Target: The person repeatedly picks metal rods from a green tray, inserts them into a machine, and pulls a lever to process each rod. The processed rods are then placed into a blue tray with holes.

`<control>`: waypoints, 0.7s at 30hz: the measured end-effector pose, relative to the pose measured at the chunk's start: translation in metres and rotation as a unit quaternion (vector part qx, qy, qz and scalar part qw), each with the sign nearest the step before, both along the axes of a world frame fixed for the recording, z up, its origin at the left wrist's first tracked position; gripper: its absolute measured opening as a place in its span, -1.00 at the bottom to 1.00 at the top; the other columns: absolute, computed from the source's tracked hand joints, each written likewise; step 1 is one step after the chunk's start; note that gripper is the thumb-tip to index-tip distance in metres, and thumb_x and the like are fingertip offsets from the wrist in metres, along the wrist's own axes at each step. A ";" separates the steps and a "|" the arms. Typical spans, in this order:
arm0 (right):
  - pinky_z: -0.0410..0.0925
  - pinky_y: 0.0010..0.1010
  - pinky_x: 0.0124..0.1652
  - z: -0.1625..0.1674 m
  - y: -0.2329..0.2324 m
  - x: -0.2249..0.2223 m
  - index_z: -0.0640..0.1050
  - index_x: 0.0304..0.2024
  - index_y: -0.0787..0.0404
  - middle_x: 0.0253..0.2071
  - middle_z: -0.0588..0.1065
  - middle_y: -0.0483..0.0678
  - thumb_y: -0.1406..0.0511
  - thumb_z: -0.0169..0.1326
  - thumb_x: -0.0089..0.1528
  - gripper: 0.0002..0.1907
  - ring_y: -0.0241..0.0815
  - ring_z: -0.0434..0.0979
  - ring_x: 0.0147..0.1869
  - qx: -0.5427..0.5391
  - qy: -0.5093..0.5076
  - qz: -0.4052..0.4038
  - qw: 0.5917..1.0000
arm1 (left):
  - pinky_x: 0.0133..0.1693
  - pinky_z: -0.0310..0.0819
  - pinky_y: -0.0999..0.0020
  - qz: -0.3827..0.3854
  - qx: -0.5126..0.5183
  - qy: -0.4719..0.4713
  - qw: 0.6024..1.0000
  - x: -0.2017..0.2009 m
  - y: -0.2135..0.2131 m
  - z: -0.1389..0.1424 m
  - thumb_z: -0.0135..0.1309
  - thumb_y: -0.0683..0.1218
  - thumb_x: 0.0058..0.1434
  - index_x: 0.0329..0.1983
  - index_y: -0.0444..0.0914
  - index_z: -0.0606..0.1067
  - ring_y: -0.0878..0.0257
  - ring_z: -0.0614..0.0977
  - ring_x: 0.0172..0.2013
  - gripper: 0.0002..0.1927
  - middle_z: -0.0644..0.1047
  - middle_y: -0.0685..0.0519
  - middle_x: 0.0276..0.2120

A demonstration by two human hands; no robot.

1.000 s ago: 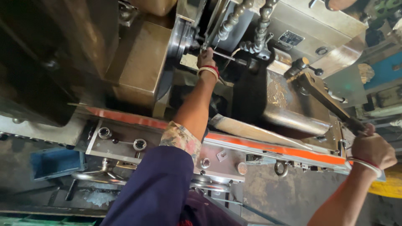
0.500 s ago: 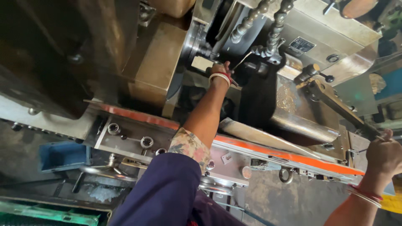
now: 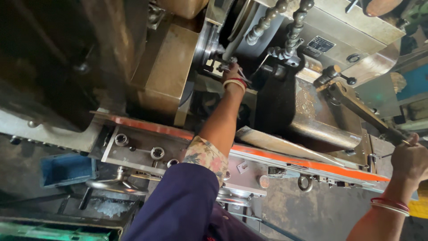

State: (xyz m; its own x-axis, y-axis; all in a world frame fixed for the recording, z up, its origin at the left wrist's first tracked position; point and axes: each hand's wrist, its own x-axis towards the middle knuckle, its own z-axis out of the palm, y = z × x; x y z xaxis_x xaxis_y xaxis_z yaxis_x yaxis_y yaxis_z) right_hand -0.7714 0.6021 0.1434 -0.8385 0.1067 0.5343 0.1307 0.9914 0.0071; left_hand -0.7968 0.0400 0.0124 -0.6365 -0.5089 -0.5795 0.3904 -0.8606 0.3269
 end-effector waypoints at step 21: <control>0.15 0.20 0.24 0.009 -0.038 0.059 0.50 0.09 0.52 0.12 0.46 0.48 -0.05 -0.25 0.60 -0.31 0.45 0.37 0.31 0.092 -0.047 -0.012 0.995 | -0.06 0.58 -0.02 0.104 0.115 0.174 0.972 -0.011 0.000 0.019 0.09 -0.15 0.35 -0.04 -0.13 0.47 0.16 0.62 -0.08 -0.85 0.58 0.06 -0.14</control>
State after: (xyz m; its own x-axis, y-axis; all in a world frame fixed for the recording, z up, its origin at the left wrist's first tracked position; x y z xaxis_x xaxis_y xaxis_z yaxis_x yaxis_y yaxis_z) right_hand -0.7124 0.5640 0.1526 -0.8840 0.0342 0.4663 0.1436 0.9690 0.2011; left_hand -0.8075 0.0400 0.0316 -0.7110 -0.5308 -0.4611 0.6172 -0.7854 -0.0476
